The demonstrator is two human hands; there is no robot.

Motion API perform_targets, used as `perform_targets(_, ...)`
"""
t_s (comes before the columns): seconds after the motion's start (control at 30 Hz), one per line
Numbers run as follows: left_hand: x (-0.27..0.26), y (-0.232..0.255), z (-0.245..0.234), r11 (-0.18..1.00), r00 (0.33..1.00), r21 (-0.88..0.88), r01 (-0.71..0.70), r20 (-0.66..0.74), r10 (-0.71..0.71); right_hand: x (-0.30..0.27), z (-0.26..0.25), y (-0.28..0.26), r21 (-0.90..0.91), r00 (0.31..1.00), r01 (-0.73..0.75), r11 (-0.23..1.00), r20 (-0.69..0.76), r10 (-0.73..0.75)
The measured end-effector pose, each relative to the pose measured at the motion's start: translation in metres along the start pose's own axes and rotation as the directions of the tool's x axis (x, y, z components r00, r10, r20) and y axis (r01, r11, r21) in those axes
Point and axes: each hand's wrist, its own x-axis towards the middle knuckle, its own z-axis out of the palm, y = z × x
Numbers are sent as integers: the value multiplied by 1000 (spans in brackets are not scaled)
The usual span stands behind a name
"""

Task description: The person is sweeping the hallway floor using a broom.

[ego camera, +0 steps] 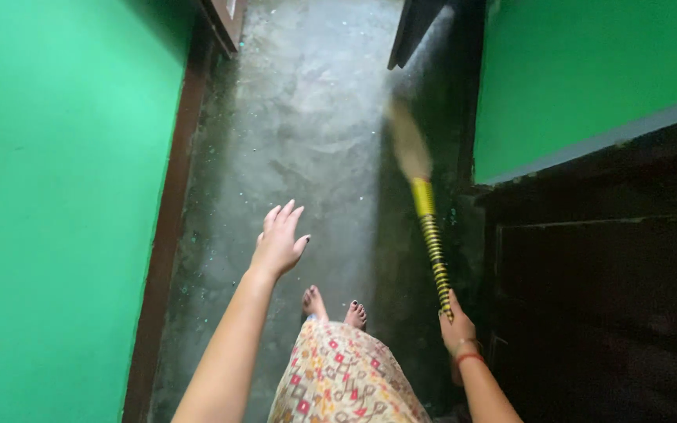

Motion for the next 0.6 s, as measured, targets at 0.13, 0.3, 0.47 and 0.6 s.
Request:
perform_targets(0.13, -6, -7, 16, 999, 1000, 37, 6, 23, -7, 54, 15, -25, 522, 946, -324, 789, 179, 270)
perform_targets(0.3, -7, -19, 46, 999, 999, 46, -27, 46, 25, 35, 30, -106, 88, 893, -364, 927, 317, 320)
perform_targets(0.47, -10, -22, 28, 999, 996, 44, -11, 85, 7, 26, 83, -131, -430, 879, 100, 897, 461, 123)
perform_targets(0.6, -4, -27, 18, 1000, 996, 27, -12, 89, 10, 0, 60, -191, -463, 801, 377, 802, 598, -31)
